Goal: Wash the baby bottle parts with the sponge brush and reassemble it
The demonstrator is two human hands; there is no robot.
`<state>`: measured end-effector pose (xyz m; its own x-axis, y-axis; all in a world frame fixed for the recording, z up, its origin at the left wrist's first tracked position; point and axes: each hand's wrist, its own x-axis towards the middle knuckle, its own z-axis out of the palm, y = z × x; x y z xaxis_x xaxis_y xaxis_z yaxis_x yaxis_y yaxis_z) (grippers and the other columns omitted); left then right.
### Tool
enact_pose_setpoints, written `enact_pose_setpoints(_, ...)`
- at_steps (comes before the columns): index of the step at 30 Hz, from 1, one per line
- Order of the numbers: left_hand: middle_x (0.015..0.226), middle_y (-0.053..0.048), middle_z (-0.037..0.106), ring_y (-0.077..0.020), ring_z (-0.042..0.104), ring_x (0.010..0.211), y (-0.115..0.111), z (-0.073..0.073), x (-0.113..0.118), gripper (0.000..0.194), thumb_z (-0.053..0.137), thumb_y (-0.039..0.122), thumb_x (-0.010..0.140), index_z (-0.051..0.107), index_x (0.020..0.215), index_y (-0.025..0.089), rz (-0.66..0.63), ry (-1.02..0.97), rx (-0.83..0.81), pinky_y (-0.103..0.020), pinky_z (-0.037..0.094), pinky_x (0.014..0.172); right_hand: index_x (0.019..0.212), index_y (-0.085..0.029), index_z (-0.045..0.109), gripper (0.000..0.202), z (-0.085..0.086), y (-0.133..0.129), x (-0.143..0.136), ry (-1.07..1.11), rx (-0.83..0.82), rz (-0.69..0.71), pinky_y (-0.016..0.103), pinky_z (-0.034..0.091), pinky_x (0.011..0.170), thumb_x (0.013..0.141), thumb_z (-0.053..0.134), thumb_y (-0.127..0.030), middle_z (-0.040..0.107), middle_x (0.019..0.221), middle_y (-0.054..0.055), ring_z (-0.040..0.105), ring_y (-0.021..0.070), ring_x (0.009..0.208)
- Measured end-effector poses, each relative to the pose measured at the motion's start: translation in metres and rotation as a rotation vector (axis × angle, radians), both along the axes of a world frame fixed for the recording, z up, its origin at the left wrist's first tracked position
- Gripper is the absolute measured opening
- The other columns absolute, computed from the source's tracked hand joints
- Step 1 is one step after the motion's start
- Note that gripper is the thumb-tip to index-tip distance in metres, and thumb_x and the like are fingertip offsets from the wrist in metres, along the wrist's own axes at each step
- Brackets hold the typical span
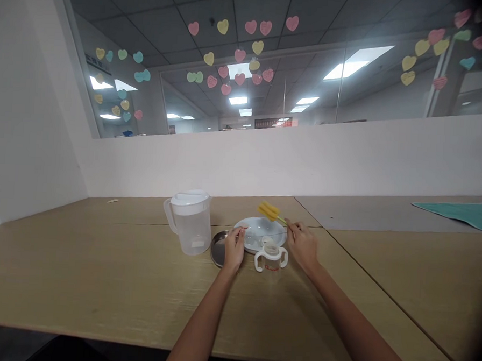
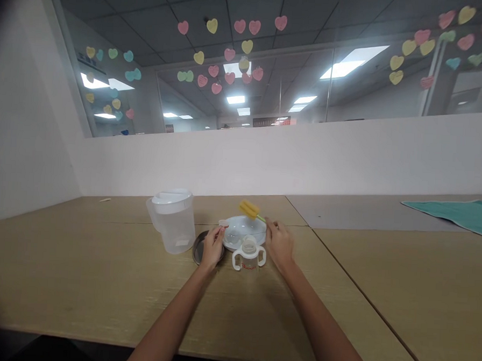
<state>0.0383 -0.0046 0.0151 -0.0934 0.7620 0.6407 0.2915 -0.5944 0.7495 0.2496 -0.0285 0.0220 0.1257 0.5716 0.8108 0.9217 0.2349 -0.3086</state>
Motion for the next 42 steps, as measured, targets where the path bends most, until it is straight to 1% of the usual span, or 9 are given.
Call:
enact_pose_setpoints(3,0.093,-0.007,0.065,-0.0177,0.058,0.087,0.003,0.000,-0.001,0.037,0.052,0.046,0.079,0.069,0.095,0.017,0.010,-0.102,-0.023,-0.027,0.044,0.077,0.117,-0.017,0.060,0.043,-0.001,0.003,0.005,0.108,-0.048,0.030,0.027,0.038,0.063,0.084,0.033,-0.017,0.061,0.096,0.009,0.055,0.0177,0.075)
enact_pose_setpoints(7,0.085,-0.006,0.070,-0.0160,0.060,0.077,0.008,0.001,-0.002,0.041,0.063,0.047,0.069,0.070,0.091,0.013,-0.068,-0.323,-0.136,-0.027,0.045,0.075,0.109,-0.017,0.064,0.039,-0.001,0.009,0.006,0.210,-0.058,0.283,0.028,0.043,0.073,0.084,0.035,-0.020,0.065,0.102,0.008,0.059,0.0186,0.086)
enact_pose_setpoints(11,0.082,-0.007,0.070,-0.0137,0.061,0.072,0.011,0.002,-0.004,0.045,0.072,0.044,0.058,0.070,0.088,0.010,-0.074,-0.589,-0.220,-0.026,0.046,0.071,0.099,-0.022,0.069,0.032,-0.001,0.011,0.005,0.139,-0.061,0.378,0.031,0.042,0.080,0.083,0.042,-0.020,0.069,0.098,0.006,0.062,0.0186,0.087)
enact_pose_setpoints(17,0.076,-0.005,0.068,-0.0111,0.061,0.069,0.014,0.006,-0.010,0.040,0.076,0.043,0.054,0.069,0.078,0.011,-0.115,-0.726,-0.208,-0.024,0.047,0.070,0.093,-0.029,0.070,0.036,-0.003,0.009,0.009,-0.177,-0.099,0.243,0.038,0.029,0.090,0.077,0.047,-0.007,0.071,0.094,0.001,0.061,0.0173,0.087)
enact_pose_setpoints(22,0.063,0.002,0.059,-0.0090,0.059,0.056,0.015,0.011,-0.017,0.044,0.066,0.051,0.065,0.061,0.083,0.012,-0.024,-0.739,-0.071,-0.022,0.049,0.059,0.102,-0.022,0.068,0.035,-0.008,0.011,0.015,-0.176,-0.036,0.068,0.031,0.034,0.078,0.079,0.045,-0.008,0.070,0.095,0.004,0.060,0.0180,0.086)
enact_pose_setpoints(25,0.069,0.002,0.059,-0.0081,0.057,0.047,0.015,0.009,-0.024,0.043,0.053,0.054,0.076,0.057,0.092,0.014,0.103,-0.599,-0.052,-0.021,0.047,0.050,0.104,-0.019,0.067,0.035,-0.012,0.013,0.015,-0.151,-0.036,0.043,0.029,0.038,0.073,0.081,0.042,-0.011,0.070,0.094,0.006,0.062,0.0186,0.085)
enact_pose_setpoints(28,0.074,0.000,0.062,-0.0075,0.054,0.042,0.016,0.004,-0.035,0.039,0.045,0.050,0.083,0.059,0.096,0.017,0.282,-0.217,-0.087,-0.022,0.044,0.050,0.102,-0.019,0.068,0.034,-0.017,0.016,0.013,-0.121,-0.066,0.057,0.028,0.041,0.073,0.083,0.040,-0.013,0.071,0.095,0.006,0.064,0.0192,0.084)
enact_pose_setpoints(32,0.077,-0.003,0.067,-0.0133,0.062,0.064,0.020,-0.004,-0.047,0.026,0.050,0.036,0.084,0.064,0.097,0.018,0.435,0.273,-0.185,-0.024,0.044,0.066,0.102,-0.021,0.068,0.033,-0.021,0.018,0.013,-0.080,-0.138,0.075,0.026,0.044,0.067,0.084,0.041,-0.018,0.070,0.100,0.005,0.066,0.0195,0.082)
enact_pose_setpoints(42,0.095,-0.011,0.068,-0.0215,0.062,0.087,0.022,-0.007,-0.049,0.028,0.051,0.027,0.083,0.061,0.106,0.014,0.509,0.431,-0.293,-0.030,0.042,0.075,0.090,-0.026,0.072,0.023,-0.019,0.020,0.010,0.170,-0.302,0.167,0.027,0.047,0.068,0.079,0.052,-0.031,0.071,0.095,0.002,0.066,0.0209,0.084)
